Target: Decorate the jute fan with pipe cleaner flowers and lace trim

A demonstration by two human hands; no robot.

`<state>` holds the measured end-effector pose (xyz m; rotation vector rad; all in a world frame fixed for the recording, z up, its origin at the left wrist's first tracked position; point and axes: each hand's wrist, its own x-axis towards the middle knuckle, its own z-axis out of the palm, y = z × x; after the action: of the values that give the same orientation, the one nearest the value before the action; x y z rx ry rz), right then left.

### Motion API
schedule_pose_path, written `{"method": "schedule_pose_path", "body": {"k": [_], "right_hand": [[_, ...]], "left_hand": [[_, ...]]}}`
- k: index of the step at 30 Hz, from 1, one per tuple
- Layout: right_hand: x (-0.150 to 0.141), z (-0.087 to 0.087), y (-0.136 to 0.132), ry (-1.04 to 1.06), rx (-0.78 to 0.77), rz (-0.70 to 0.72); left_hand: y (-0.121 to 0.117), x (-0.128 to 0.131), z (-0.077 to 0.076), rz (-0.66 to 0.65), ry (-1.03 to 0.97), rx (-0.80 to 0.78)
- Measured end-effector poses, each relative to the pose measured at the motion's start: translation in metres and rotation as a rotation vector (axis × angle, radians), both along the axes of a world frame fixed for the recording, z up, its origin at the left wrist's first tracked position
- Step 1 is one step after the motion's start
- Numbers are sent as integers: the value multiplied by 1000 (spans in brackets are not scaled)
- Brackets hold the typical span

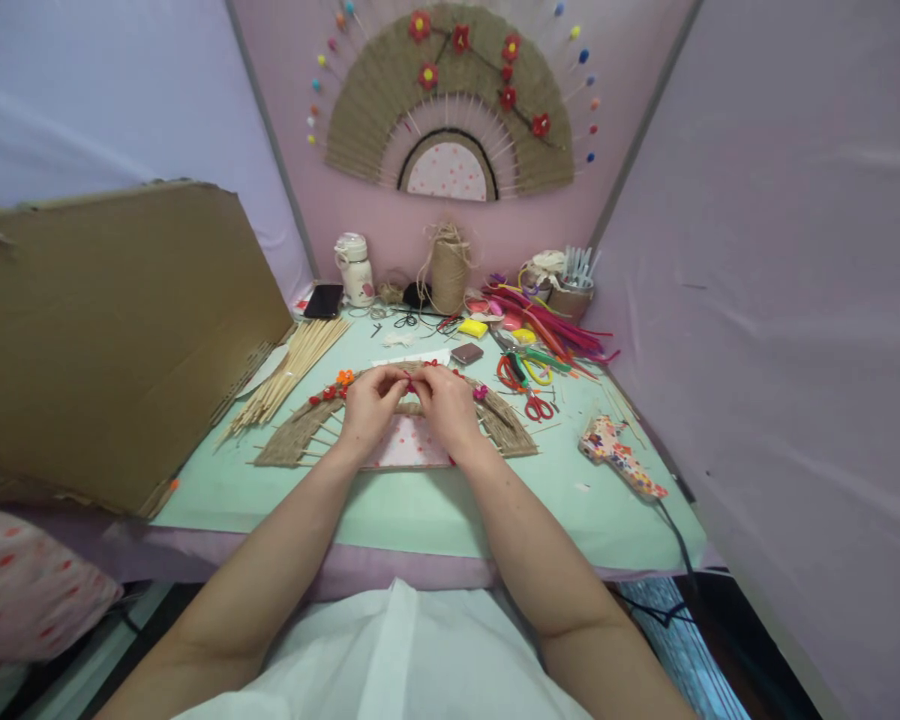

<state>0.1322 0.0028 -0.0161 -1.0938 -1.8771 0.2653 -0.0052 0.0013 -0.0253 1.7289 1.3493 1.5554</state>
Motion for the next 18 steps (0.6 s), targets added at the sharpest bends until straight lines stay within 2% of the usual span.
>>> {"method": "schedule_pose_path", "body": {"k": [6,11,15,18], "right_hand": [[-10,-2,-2,252,-118,-77],[-21,-4,-4,516,-204,-58],[-21,-6,-3,539,-226,-43],[-17,-5,-3,523,-246,-17]], "left_hand": [[-2,9,-1,83,-213,-26],[-1,15,0,94,-478,-68],[-1,17,4,40,-583,-117],[-2,16,4,-83,-558,-165]]}}
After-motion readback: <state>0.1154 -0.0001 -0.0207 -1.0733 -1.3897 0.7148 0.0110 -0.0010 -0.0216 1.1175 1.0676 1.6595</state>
